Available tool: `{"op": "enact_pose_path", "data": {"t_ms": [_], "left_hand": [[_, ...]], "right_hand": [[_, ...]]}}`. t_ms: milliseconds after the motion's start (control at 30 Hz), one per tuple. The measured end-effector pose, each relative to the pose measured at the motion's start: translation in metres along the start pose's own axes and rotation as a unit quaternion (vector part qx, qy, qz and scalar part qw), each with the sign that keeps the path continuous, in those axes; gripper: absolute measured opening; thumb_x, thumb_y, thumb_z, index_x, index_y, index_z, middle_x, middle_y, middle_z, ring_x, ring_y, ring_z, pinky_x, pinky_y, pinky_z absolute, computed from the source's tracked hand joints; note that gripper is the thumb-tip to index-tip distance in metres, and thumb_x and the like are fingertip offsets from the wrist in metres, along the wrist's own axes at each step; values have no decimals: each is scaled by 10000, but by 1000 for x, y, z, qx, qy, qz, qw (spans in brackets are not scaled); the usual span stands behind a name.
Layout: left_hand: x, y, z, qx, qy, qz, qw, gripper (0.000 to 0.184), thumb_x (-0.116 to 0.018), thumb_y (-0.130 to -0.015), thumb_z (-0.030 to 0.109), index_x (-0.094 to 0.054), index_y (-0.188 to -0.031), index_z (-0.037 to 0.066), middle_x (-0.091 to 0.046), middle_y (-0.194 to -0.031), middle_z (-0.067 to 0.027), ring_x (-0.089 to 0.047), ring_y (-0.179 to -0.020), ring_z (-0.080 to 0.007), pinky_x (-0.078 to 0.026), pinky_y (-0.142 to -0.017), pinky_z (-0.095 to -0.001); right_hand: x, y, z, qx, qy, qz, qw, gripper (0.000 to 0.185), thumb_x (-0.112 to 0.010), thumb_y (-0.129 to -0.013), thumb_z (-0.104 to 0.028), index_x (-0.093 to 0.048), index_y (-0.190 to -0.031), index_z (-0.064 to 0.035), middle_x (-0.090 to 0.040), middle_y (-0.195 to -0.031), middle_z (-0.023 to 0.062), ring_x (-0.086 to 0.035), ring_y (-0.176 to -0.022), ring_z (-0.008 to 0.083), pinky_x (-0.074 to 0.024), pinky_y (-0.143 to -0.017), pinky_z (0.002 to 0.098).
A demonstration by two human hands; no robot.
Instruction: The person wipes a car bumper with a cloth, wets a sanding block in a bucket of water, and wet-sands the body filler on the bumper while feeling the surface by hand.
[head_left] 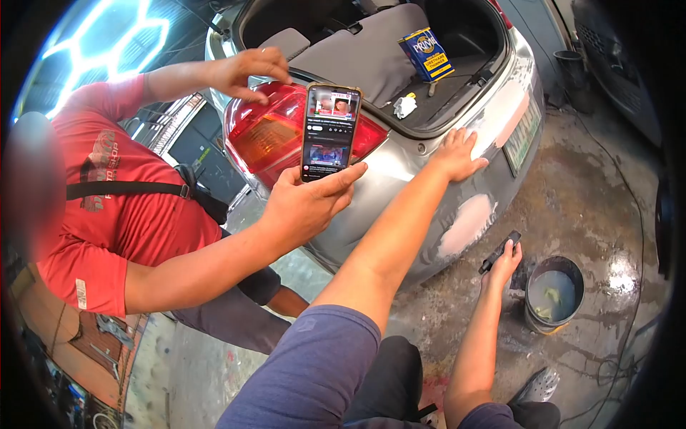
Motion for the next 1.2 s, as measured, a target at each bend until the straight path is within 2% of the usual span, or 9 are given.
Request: {"op": "enact_pose_path", "data": {"t_ms": [433, 833, 1033, 1067, 1167, 1200], "left_hand": [[-1, 1, 0, -4, -10, 3, 1000, 915, -539, -974, 638, -229, -1647, 101, -144, -1706, -239, -95, -1583, -425, -149, -1284, -479], [0, 1, 1, -1, -11, -1, 1000, 916, -524, -977, 646, -219, -1650, 103, -141, -1706, -240, -92, -1583, -428, -142, -1285, -476], [1, 4, 3, 6, -11, 4, 1000, 915, -527, -973, 655, -229, -1649, 114, -153, -1709, -222, -100, -1585, -414, -153, -1282, -480], [2, 4, 3, 4, -16, 7, 1000, 916, -529, -973, 656, -230, -1648, 114, -157, -1708, -221, -105, -1584, -415, -156, -1281, -483], [-1, 3, 3, -2, -26, 13, 1000, 915, -533, -973, 657, -236, -1646, 114, -166, -1705, -220, -120, -1580, -416, -164, -1277, -492], [-1, 3, 2, -1, -26, 17, 1000, 914, -534, -973, 656, -238, -1645, 113, -169, -1704, -219, -124, -1578, -417, -167, -1276, -495]], "right_hand": [[7, -6, -7, -7, 3, 10, 1000, 630, -634, -1041, -280, -377, -1539, 7, -463, -1537, 181, -488, -1359, 268, -376, -1126, 384], [10, -13, 2, 6, 4, 6, 1000, 616, -643, -1035, -274, -395, -1515, 21, -493, -1494, 174, -497, -1327, 257, -379, -1117, 377], [25, -36, 2, 0, -12, 46, 999, 613, -655, -1027, -272, -402, -1495, 32, -552, -1405, 153, -556, -1218, 242, -442, -1039, 369], [41, -64, 16, -9, -5, 29, 1000, 575, -649, -1031, -293, -450, -1455, 41, -598, -1321, 137, -597, -1117, 239, -482, -977, 373], [83, -109, 3, -21, -28, 42, 999, 524, -626, -1042, -337, -533, -1367, 64, -641, -1232, 130, -620, -1048, 233, -502, -931, 379], [97, -123, -4, -24, -66, 79, 994, 512, -611, -1048, -362, -564, -1321, 70, -654, -1215, 132, -635, -1044, 241, -514, -932, 382]]}}
Point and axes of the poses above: each hand's wrist, its own y-axis away from the middle knuckle, its own x-axis out of the back of the hand, z = x × y, the point moved 3 cm from there along -y, towards the middle knuckle
